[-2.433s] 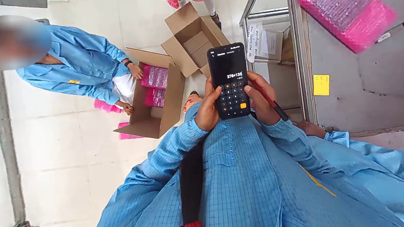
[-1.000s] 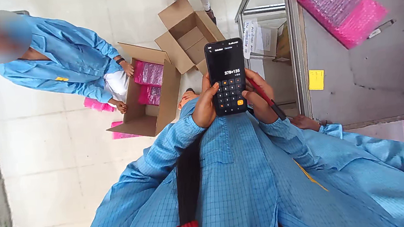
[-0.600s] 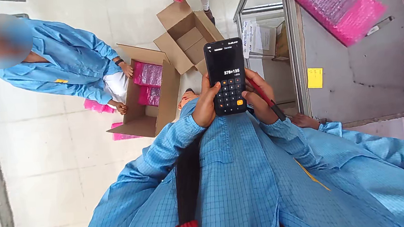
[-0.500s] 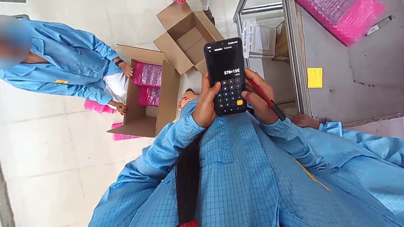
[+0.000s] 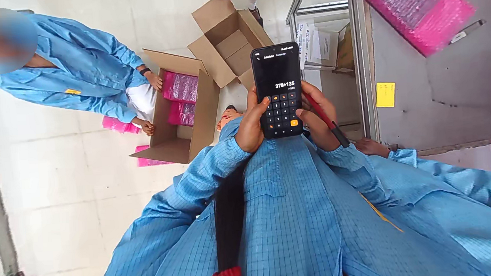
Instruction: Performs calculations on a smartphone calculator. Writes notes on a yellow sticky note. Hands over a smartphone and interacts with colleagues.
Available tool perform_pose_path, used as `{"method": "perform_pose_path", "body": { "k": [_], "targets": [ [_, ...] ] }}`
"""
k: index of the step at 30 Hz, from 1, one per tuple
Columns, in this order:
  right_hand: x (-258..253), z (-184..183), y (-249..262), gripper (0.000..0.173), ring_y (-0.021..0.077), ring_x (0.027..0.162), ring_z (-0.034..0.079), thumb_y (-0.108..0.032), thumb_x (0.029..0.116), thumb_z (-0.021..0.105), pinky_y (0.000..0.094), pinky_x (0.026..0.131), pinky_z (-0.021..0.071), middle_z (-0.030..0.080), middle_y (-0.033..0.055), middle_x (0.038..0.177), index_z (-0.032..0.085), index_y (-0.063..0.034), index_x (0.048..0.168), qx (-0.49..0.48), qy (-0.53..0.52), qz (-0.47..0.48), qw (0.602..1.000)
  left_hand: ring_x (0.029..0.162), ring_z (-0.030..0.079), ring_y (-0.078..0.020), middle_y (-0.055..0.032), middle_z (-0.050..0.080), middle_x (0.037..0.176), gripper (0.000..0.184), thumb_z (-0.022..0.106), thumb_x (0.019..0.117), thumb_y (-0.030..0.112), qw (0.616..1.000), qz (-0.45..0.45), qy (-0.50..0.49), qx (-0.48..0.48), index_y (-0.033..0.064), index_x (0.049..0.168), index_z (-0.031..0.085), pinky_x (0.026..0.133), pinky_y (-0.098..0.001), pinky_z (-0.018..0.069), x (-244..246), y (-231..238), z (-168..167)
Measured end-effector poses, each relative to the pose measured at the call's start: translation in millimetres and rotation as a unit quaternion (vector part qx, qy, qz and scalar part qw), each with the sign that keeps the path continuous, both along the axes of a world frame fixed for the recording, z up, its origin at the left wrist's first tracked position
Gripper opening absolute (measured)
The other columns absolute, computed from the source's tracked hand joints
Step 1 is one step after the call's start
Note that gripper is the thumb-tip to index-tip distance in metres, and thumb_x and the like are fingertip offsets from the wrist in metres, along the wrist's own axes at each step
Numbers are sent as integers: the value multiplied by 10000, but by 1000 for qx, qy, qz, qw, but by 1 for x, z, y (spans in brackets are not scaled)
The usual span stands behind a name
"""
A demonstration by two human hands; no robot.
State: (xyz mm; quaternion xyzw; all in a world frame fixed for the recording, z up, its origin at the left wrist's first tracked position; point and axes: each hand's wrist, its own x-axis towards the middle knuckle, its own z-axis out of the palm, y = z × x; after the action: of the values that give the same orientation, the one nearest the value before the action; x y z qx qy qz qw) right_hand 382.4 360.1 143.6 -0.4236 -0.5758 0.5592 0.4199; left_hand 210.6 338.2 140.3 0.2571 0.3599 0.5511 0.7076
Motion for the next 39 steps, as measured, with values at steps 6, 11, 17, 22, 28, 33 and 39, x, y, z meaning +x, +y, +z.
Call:
{"method": "perform_pose_path", "body": {
  "k": [6, 11, 17, 22, 28, 33, 39],
  "targets": [
    [-8, -4, -4, 634, 79, 1094, 663, -25, 892, 587, 266, 917, 582, 636, 100, 1294, 378, 71, 1484, 11, 2, -2, 1000, 1148, 631, -122, 30, 621, 1246, 434, 333, 1021, 245, 998, 5, -35, 55, 223, 1450, 273, 983, -356, 541, 0, -1, -6],
    [-12, -5, -6, 758, 78, 1167, 630, -64, 857, 669, 254, 979, 556, 601, 124, 1339, 314, 95, 1508, 47, -10, 1, 999, 1197, 600, -130, 27, 590, 1283, 441, 360, 1023, 281, 995, 0, -56, 82, 207, 1448, 265, 1021, -370, 514, 0, -1, -8],
    [-14, -4, -5, 899, 65, 1188, 615, -87, 791, 753, 242, 994, 547, 577, 123, 1364, 271, 88, 1529, 56, -27, -3, 998, 1217, 585, -133, 23, 572, 1306, 477, 412, 1026, 330, 993, 2, -72, 93, 208, 1459, 252, 1032, -375, 504, 0, 0, -10],
    [-14, -5, -3, 966, 78, 1203, 612, -101, 765, 772, 252, 999, 548, 565, 131, 1383, 238, 65, 1553, 53, -40, 6, 998, 1216, 587, -138, 26, 576, 1298, 431, 368, 1026, 295, 993, 1, -70, 91, 222, 1439, 267, 1027, -377, 506, 0, 1, -10],
    [-10, -6, 0, 696, 81, 1126, 645, -13, 869, 575, 267, 938, 570, 607, 121, 1331, 336, 73, 1517, 29, -11, -8, 999, 1215, 594, -144, 30, 591, 1291, 411, 377, 1027, 289, 993, -1, -81, 88, 233, 1423, 282, 1030, -384, 506, 0, 2, -11],
    [-8, -8, 0, 619, 69, 1115, 648, 12, 888, 520, 265, 932, 571, 621, 98, 1327, 391, 67, 1491, 28, 0, -26, 999, 1230, 583, -147, 20, 579, 1306, 435, 377, 1024, 280, 992, -5, -83, 90, 226, 1441, 266, 1048, -392, 494, 1, 3, -11],
    [-10, -8, 1, 652, 62, 1080, 666, 27, 862, 541, 251, 896, 585, 642, 95, 1294, 382, 74, 1492, 30, 1, -30, 999, 1227, 584, -143, 29, 584, 1296, 408, 364, 1025, 266, 992, -5, -82, 91, 236, 1424, 287, 1043, -389, 496, 1, 4, -11]
  ]
}}
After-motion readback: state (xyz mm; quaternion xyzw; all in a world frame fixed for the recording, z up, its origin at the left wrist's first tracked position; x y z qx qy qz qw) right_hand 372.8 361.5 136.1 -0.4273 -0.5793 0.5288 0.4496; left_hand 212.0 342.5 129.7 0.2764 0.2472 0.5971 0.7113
